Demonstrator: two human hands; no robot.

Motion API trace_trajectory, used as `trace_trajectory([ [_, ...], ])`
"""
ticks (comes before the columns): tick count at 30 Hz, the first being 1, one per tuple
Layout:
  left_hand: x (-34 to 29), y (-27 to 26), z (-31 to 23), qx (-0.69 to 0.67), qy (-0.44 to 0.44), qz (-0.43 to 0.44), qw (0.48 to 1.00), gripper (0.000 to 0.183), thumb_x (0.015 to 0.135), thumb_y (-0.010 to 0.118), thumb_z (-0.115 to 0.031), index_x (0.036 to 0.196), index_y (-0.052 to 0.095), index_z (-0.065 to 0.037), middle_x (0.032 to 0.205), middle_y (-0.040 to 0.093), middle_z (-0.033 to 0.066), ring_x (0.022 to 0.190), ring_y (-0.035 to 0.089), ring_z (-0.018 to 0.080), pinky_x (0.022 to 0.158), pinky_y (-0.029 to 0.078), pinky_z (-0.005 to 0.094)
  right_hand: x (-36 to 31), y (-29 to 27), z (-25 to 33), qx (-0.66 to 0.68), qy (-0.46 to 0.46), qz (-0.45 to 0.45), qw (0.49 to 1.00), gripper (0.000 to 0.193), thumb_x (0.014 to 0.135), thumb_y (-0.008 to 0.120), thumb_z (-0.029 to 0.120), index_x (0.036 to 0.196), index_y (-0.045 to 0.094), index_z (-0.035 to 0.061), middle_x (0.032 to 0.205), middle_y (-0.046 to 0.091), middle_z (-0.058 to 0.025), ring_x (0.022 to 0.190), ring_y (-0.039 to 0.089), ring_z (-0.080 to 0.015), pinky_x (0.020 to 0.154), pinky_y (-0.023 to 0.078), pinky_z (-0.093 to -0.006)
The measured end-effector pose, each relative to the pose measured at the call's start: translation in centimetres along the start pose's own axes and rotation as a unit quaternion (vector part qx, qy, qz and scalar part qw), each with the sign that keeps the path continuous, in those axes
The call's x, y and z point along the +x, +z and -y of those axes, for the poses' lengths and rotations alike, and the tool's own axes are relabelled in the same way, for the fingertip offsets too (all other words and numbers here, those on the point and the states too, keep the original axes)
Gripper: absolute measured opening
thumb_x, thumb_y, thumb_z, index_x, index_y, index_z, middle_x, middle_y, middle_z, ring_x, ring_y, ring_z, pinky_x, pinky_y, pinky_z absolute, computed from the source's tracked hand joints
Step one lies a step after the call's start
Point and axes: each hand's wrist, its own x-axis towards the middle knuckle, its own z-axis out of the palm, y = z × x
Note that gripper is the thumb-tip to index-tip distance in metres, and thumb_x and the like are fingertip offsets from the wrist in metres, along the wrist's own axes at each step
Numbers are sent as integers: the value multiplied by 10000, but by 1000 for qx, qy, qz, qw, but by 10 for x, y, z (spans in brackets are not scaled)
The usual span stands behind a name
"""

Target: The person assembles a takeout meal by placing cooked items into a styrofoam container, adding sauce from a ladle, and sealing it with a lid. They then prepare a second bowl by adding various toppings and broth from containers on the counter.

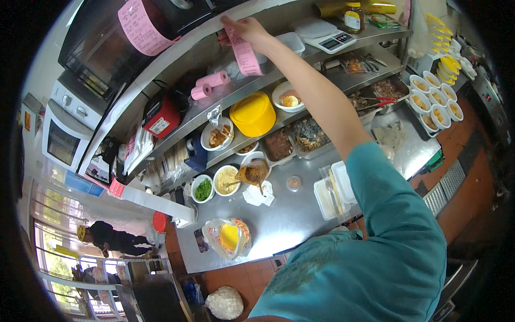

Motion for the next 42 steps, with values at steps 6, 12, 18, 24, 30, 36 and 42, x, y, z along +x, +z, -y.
trace_trajectory([
  [6,2,-5,25,23,-11,-1,1000,156,964,567,-40,1079,653,20,954,708,154,795,674,197,699,544,322,-74,-13,-46,3,87,-6,996,191,954,557,148,1025,627,-14,803,662,-102,780,688,-200,682,566,-310],
  [12,16,-4,21,46,-11,26,999,157,960,564,-44,1068,657,22,947,705,149,796,671,200,705,541,323,-87,-8,-59,-238,56,-135,960,372,962,511,342,822,658,30,703,623,-83,724,638,-240,685,486,-345],
  [18,27,-14,27,65,-6,71,995,160,956,561,-48,1057,661,24,941,702,144,797,667,202,710,538,325,-108,2,-67,-460,-66,-175,868,485,992,473,413,923,648,-33,883,653,-292,912,630,-469,799,476,-504],
  [24,32,-23,34,69,-20,114,991,163,952,558,-53,1046,665,26,934,699,139,797,663,205,716,536,327,-295,-79,-88,-526,98,-141,833,293,979,490,285,993,622,23,934,660,-219,914,637,-399,782,499,-453],
  [30,26,-11,30,65,7,122,990,166,948,555,-57,1035,669,27,927,695,134,798,660,207,722,533,329,-517,-139,-78,-697,128,-225,669,262,897,677,267,956,599,24,772,643,-188,731,632,-369,695,504,-446],
  [36,18,57,-66,154,241,132,949,136,955,566,-48,1024,658,24,919,677,114,861,659,204,760,535,329,-562,-148,-92,-606,344,-194,690,243,883,648,211,971,575,-4,778,652,-272,741,635,-477,701,515,-536],
  [42,-80,177,-200,-100,141,359,917,470,1022,560,-231,1419,414,-27,1253,598,150,1084,636,259,913,518,394,-554,-114,-51,-443,289,-109,842,198,924,608,191,1041,578,34,806,655,-269,779,656,-458,709,532,-513],
])
